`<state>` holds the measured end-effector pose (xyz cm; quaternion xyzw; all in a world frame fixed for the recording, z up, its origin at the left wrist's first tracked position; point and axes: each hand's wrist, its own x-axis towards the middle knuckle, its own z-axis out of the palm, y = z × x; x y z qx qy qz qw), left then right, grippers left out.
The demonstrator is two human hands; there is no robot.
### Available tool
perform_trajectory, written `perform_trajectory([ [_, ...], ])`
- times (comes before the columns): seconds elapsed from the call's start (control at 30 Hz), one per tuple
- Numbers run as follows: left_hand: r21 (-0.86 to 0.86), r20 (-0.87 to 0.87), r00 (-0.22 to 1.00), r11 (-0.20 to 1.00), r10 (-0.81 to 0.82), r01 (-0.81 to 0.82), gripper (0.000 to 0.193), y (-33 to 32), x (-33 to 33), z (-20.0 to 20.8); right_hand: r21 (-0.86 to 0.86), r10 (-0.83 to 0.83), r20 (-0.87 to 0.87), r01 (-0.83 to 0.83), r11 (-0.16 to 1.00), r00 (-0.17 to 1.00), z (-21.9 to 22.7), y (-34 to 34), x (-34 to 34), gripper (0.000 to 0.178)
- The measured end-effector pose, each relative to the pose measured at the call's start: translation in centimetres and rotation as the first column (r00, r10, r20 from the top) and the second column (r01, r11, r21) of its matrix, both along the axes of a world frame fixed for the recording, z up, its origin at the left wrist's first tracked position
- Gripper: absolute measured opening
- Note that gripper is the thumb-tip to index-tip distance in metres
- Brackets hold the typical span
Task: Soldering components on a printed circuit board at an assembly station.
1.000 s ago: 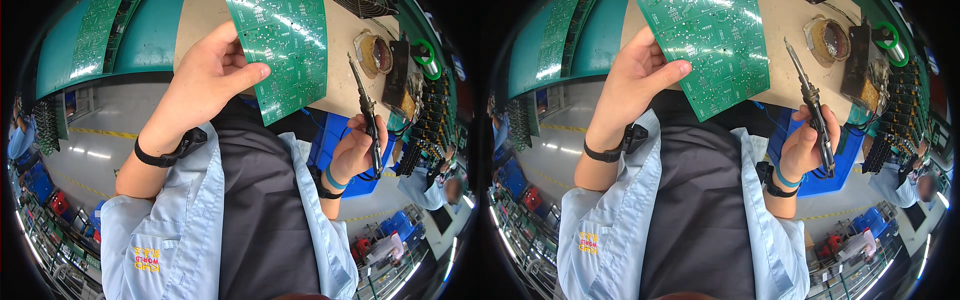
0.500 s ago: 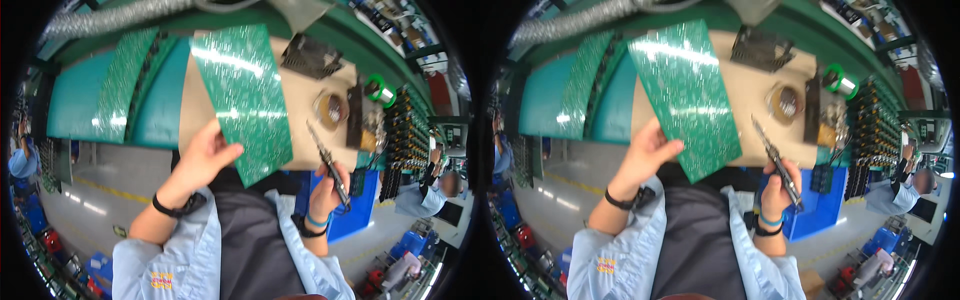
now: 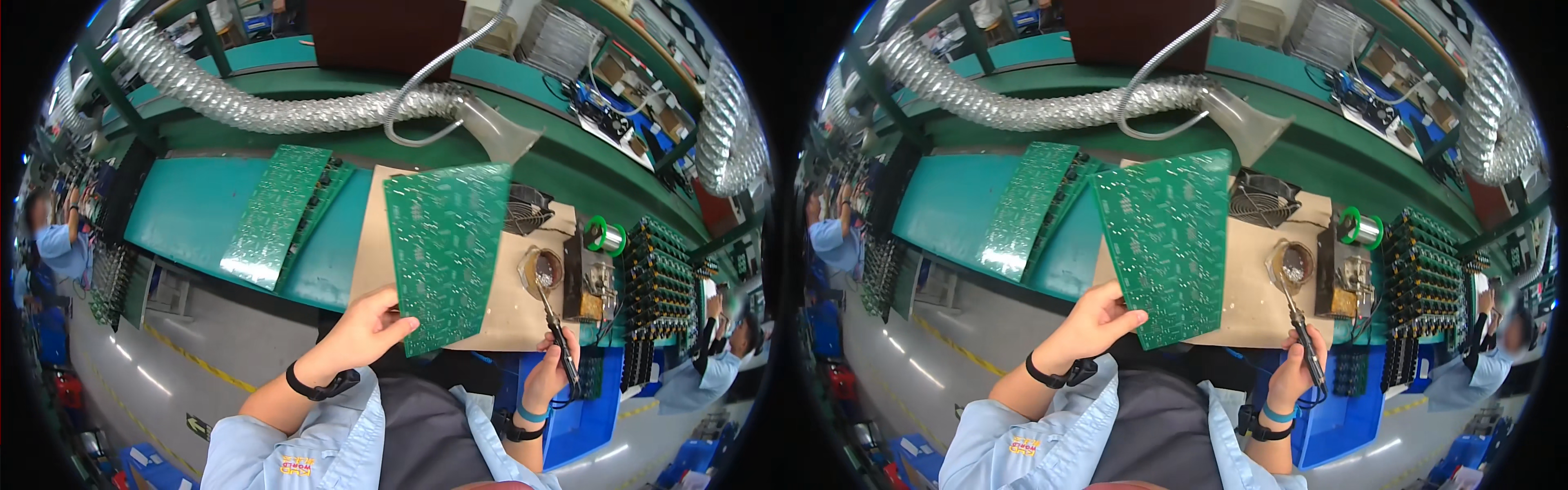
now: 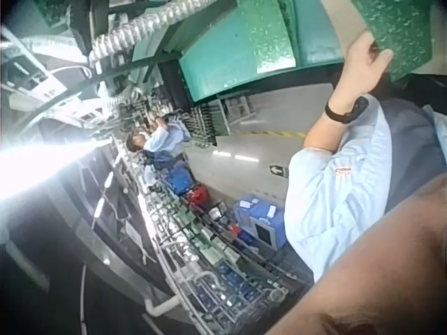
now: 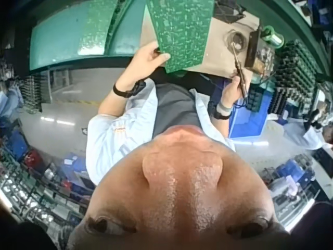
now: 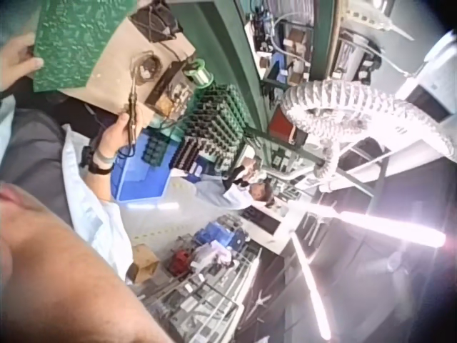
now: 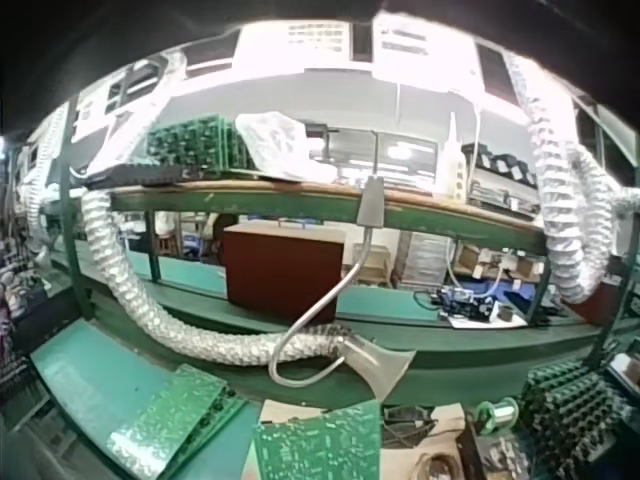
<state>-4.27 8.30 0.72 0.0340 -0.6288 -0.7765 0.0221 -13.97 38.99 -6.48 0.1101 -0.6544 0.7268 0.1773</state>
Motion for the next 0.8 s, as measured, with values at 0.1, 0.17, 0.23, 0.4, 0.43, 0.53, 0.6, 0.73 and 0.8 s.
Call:
perform_trajectory([
  [0.1, -0.371, -0.202, 0.979, 0.925, 0.008, -0.084, 0.035, -0.8, 0.5, 1.6, 0.032, 0.006, -0.026, -0.005, 0.999, 1.000, -0.4, 0.1, -0.5, 0.036],
  [0.17, -0.514, -0.243, 0.970, 0.850, -0.016, -0.115, 0.037, -0.9, 0.8, 2.2, 0.075, 0.008, 0.000, -0.008, 0.997, 1.000, -1.1, 0.7, -0.3, 0.036],
  [0.23, -0.656, -0.497, 0.867, 0.634, 0.048, -0.411, 0.052, -0.7, 0.9, 2.2, 0.011, -0.029, 0.042, 0.029, 1.000, 0.999, -1.8, 1.3, -0.2, 0.034],
  [0.4, -0.673, -0.550, 0.835, 0.605, -0.025, -0.425, 0.059, -0.6, 0.3, 0.5, 0.259, -0.088, 0.011, 0.082, 0.962, 0.996, -1.4, 1.2, 1.0, 0.038],
  [0.43, -0.697, -0.550, 0.833, 0.583, -0.059, -0.418, 0.056, -0.8, 0.3, 0.1, 0.099, -0.113, 0.085, 0.104, 0.990, 0.990, -0.9, 0.7, 1.2, 0.038],
  [0.53, -0.726, -0.554, 0.824, 0.554, -0.122, -0.406, 0.057, -1.3, 0.2, -0.9, -0.005, -0.137, 0.156, 0.139, 0.990, 0.978, 0.4, -0.5, 0.9, 0.039],
  [0.6, -0.733, -0.594, 0.790, 0.509, -0.154, -0.452, 0.065, -1.5, 0.2, -1.4, 0.078, -0.115, 0.105, 0.107, 0.991, 0.988, 1.1, -0.5, 0.4, 0.041],
  [0.73, -0.554, -0.591, 0.804, 0.690, 0.069, -0.466, 0.085, -1.4, 0.0, -2.4, 0.239, -0.136, 0.164, 0.094, 0.966, 0.977, 0.8, 0.8, -0.2, 0.049],
  [0.8, -0.549, -0.608, 0.792, 0.686, 0.065, -0.478, 0.088, -1.5, -0.2, -3.0, 0.227, -0.115, 0.146, 0.080, 0.971, 0.983, 0.1, 1.2, -0.7, 0.049],
])
